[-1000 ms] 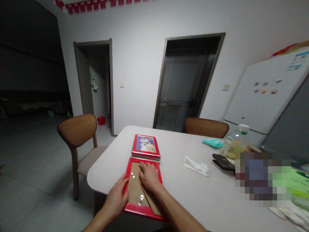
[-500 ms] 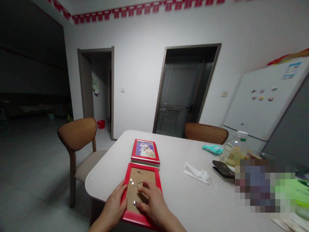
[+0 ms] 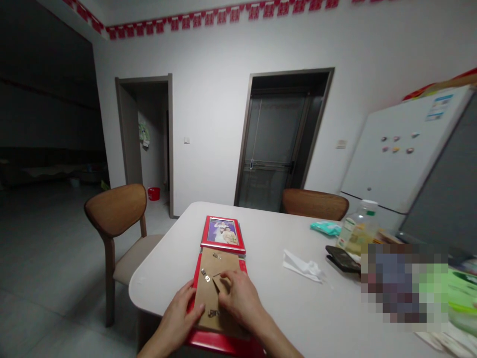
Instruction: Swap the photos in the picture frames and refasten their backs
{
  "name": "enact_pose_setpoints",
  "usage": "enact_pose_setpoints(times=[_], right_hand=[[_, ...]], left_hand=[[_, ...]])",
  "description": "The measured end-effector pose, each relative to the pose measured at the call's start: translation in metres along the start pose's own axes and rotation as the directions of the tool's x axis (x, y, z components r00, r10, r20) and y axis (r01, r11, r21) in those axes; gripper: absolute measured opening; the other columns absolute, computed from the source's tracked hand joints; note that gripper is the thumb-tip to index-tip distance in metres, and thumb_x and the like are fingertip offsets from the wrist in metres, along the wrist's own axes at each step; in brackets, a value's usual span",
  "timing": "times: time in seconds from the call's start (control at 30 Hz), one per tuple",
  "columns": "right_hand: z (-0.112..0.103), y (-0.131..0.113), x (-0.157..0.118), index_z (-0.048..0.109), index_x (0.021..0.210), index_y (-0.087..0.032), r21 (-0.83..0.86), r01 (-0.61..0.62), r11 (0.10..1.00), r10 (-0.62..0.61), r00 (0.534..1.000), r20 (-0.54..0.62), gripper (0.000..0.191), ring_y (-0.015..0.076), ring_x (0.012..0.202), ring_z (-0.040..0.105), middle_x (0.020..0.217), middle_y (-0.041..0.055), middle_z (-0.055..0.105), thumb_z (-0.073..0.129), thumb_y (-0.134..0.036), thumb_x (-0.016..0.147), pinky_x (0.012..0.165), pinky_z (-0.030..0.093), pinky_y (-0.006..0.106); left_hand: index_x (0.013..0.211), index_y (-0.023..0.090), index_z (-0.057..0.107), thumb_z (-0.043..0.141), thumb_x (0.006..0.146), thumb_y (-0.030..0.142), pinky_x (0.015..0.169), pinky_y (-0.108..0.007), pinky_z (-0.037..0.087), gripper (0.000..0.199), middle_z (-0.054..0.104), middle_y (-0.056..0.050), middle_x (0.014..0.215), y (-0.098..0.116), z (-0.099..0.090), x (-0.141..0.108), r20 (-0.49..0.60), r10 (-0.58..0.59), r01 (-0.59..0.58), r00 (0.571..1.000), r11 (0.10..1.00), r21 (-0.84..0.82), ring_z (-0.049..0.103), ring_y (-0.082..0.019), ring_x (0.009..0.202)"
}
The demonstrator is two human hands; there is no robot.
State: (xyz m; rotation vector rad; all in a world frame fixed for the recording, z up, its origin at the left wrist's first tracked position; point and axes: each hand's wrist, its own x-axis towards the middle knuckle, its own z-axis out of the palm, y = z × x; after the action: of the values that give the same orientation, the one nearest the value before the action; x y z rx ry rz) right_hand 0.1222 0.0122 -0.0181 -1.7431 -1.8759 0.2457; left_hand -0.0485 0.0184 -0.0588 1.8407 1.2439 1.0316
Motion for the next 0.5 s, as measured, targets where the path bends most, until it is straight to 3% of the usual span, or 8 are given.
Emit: enact_pose_setpoints(times=[0.1, 0.2, 0.33, 0.43, 0.5], right_hand=[[-0.008, -0.021, 0.002, 0.059, 0.091, -0.018, 0.062, 0.06, 0.996, -0.056, 0.997, -0.056, 0.032, 0.0182, 0.088, 0.051, 0.091, 0.0055, 0.059, 0.052, -0.021, 0.06, 0.079, 0.037, 0.028], [-0.013, -0.024, 0.004, 0.056, 0.097, -0.019, 0.145, 0.116, 0.983, -0.107, 0.992, -0.064, 0.034, 0.0165, 0.083, 0.053, 0.094, 0.0054, 0.058, 0.051, -0.033, 0.066, 0.075, 0.04, 0.027], [-0.013, 0.018, 0.0, 0.053, 0.101, -0.016, 0.027, -0.029, 0.999, 0.031, 0.996, -0.086, 0.037, 0.0181, 0.085, 0.053, 0.098, 0.0084, 0.057, 0.044, -0.037, 0.071, 0.076, 0.039, 0.028], [-0.005, 0.055, -0.007, 0.051, 0.106, -0.015, -0.102, -0.19, 0.976, 0.189, 0.982, -0.025, 0.042, 0.02, 0.085, 0.054, 0.096, 0.0101, 0.059, 0.046, -0.034, 0.068, 0.074, 0.039, 0.028], [0.001, 0.067, -0.011, 0.047, 0.11, -0.015, -0.138, -0.23, 0.963, 0.234, 0.972, 0.015, 0.047, 0.0201, 0.084, 0.056, 0.096, 0.0103, 0.059, 0.046, -0.029, 0.066, 0.071, 0.039, 0.027]], left_hand=[[0.091, 0.014, 0.058, 0.053, 0.061, 0.035, 0.085, -0.032, 0.037, 0.037, 0.059, -0.01, 0.104, 0.009, -0.005, 0.009, -0.041, -0.107, 0.088, 0.993, 0.943, -0.322, 0.05, -0.025, 0.1], [0.084, 0.014, 0.054, 0.045, 0.065, 0.042, 0.064, -0.032, 0.046, 0.034, 0.066, -0.006, 0.078, 0.004, -0.022, 0.017, -0.019, -0.201, 0.171, 0.979, 0.877, -0.449, 0.06, -0.023, 0.073], [0.08, 0.016, 0.05, 0.045, 0.064, 0.044, 0.056, -0.029, 0.045, 0.032, 0.064, -0.002, 0.065, -0.023, -0.058, 0.017, -0.053, -0.261, 0.211, 0.964, 0.87, -0.446, 0.06, -0.021, 0.062], [0.073, 0.016, 0.05, 0.047, 0.061, 0.042, 0.054, -0.028, 0.044, 0.029, 0.063, -0.002, 0.06, -0.046, -0.082, 0.015, -0.081, -0.309, 0.255, 0.947, 0.883, -0.395, 0.06, -0.02, 0.059], [0.071, 0.015, 0.05, 0.048, 0.06, 0.04, 0.054, -0.028, 0.044, 0.027, 0.062, -0.002, 0.06, -0.058, -0.092, 0.017, -0.097, -0.33, 0.281, 0.939, 0.897, -0.34, 0.06, -0.021, 0.059]])
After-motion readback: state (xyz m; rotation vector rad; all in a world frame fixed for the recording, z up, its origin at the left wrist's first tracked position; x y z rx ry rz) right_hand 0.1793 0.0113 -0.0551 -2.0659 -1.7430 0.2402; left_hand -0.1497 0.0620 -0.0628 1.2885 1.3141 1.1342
